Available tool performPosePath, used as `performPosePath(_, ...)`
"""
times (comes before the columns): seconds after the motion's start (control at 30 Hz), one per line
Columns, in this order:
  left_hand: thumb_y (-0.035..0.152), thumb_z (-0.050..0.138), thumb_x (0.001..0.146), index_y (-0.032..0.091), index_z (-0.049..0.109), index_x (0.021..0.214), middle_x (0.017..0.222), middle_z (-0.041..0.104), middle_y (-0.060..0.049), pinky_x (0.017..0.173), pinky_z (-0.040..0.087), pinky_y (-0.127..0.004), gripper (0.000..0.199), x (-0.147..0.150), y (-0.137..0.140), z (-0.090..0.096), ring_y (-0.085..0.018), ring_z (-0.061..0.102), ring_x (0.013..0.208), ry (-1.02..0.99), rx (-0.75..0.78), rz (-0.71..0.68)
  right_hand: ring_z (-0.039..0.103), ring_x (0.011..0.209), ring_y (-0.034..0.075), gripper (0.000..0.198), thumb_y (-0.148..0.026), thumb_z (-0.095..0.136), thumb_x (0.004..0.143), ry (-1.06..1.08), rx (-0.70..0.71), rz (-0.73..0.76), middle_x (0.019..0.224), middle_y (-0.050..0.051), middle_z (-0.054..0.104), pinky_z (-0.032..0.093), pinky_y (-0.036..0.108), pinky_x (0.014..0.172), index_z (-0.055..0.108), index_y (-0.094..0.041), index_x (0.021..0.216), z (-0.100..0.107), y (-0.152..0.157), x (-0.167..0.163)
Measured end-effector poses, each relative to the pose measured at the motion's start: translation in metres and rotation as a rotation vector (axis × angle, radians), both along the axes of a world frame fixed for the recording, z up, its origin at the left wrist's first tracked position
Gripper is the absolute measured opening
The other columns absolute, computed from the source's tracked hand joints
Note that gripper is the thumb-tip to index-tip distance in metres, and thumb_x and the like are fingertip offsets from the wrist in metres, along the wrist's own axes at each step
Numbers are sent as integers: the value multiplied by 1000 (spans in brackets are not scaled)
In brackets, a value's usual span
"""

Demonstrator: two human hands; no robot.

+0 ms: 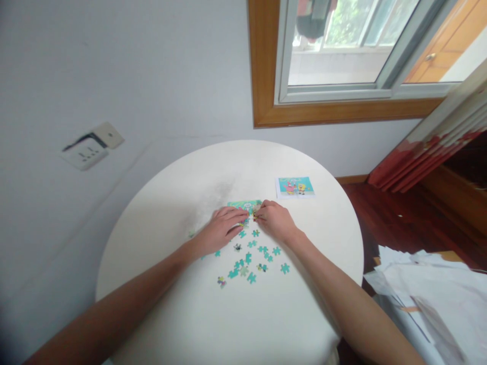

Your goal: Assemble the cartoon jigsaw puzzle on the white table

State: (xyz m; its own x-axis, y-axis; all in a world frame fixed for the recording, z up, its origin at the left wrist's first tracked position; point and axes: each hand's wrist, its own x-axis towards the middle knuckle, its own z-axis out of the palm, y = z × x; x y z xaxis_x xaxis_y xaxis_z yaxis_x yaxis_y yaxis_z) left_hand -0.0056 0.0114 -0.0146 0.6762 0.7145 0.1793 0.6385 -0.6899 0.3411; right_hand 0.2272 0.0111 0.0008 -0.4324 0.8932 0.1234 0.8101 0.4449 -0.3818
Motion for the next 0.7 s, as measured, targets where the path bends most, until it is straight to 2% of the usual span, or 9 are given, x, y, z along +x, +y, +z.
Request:
performPosePath(0.1,38,44,100,30,59,129,137,57,-3,106,31,-45,33,0,0,1,-24,43,127,0,-3,-2,62,90,17,15,-23,64,89,28,13,-25,98,4,67,45,25,77,77,-28,94,1,1,3)
performPosePath(0.23,36,45,99,31,56,132,139,55,-3,107,31,-45,35,1,-1,3,-25,42,127,5,7,-6,59,95,18,24,-17,56,92,57,68,-86,101,6,67,45,28,82,76,-26,103,-2,5,7)
performPosePath(0.47,37,50,97,37,52,136,149,42,-4,106,31,-49,39,7,-6,6,-29,35,132,83,83,-6,54,94,20,36,-8,54,88,2,51,-24,102,5,65,44,29,80,76,-30,105,-6,6,8)
performPosePath(0.7,39,51,96,39,52,136,151,38,-3,107,30,-51,39,8,-7,7,-29,32,134,107,80,13,55,93,19,32,-10,54,90,6,55,-22,102,6,65,44,28,79,77,-29,103,-7,5,8)
